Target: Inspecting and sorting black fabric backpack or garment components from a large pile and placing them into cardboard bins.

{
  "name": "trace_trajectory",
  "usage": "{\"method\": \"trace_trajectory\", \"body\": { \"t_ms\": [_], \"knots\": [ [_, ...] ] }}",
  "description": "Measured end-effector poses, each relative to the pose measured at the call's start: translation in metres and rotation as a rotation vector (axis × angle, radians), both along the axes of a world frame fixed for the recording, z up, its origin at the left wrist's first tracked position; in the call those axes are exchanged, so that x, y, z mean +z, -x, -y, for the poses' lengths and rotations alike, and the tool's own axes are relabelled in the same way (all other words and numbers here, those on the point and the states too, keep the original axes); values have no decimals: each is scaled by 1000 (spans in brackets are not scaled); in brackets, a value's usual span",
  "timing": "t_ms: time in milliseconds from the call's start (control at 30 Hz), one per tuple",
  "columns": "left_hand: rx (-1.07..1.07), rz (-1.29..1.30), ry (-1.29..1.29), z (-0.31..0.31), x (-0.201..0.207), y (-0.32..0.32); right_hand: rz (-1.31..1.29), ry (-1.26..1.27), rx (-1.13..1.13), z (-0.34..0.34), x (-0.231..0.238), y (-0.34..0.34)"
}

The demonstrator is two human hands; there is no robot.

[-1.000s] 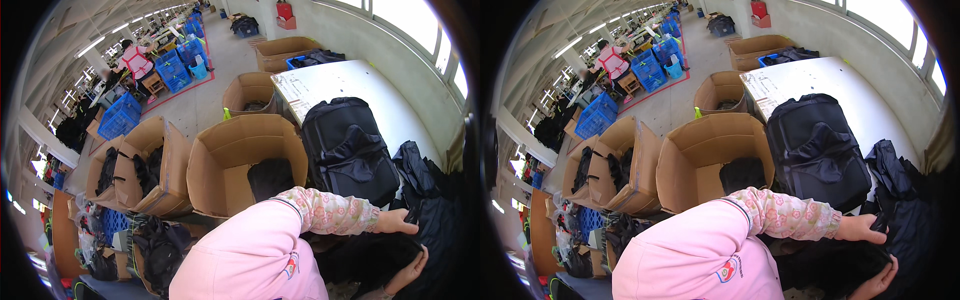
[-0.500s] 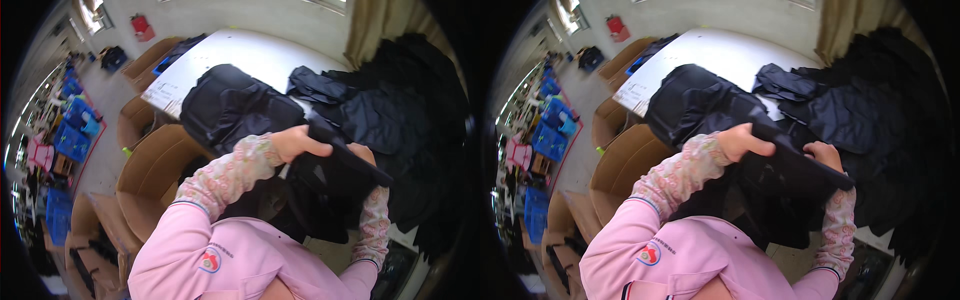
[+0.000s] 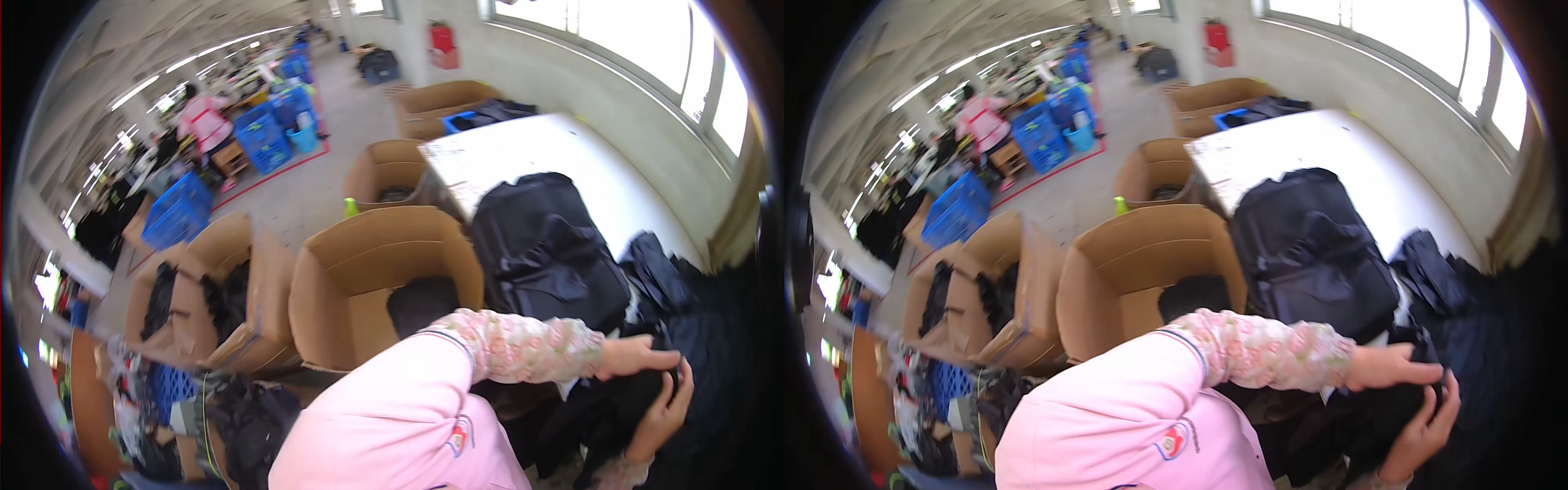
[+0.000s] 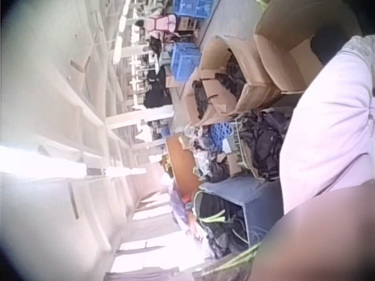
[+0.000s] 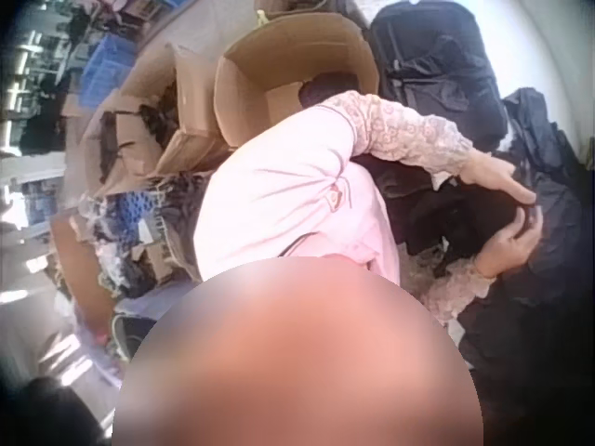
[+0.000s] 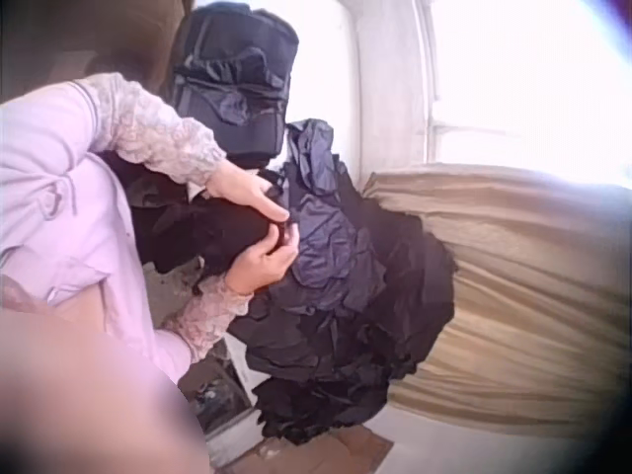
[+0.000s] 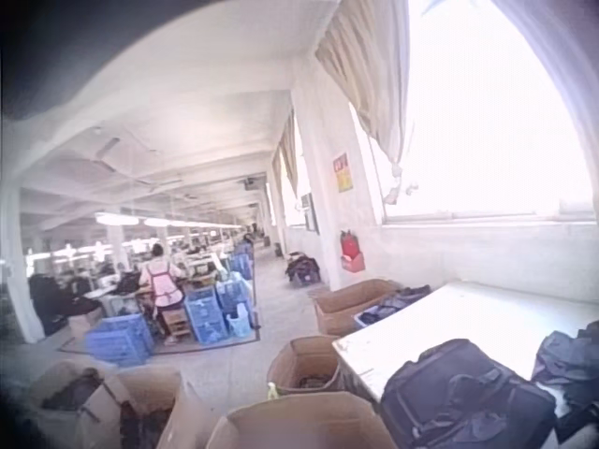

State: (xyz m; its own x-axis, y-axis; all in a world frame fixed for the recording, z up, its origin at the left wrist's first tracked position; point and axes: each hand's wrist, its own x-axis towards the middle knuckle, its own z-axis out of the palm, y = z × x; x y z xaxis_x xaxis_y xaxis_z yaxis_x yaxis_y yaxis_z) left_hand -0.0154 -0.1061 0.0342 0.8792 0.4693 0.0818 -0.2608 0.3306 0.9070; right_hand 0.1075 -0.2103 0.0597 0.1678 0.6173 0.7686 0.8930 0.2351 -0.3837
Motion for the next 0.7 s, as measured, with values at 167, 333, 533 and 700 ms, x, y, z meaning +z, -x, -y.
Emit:
{"method": "trace_trajectory", "body": {
  "t_ms": [167, 333, 533, 700],
  "knots": [
    [240, 200, -13, -18, -2, 28, 218, 208, 31, 15, 35, 12],
    [180, 461, 224, -33, 9, 57, 114, 316, 167, 29, 42, -11],
    [347, 278, -93, -55, 2, 37, -106, 513, 255, 33, 57, -24],
    [357, -55, -82, -66, -41, 66, -578, 346, 294, 2, 92, -53]
  ]
}}
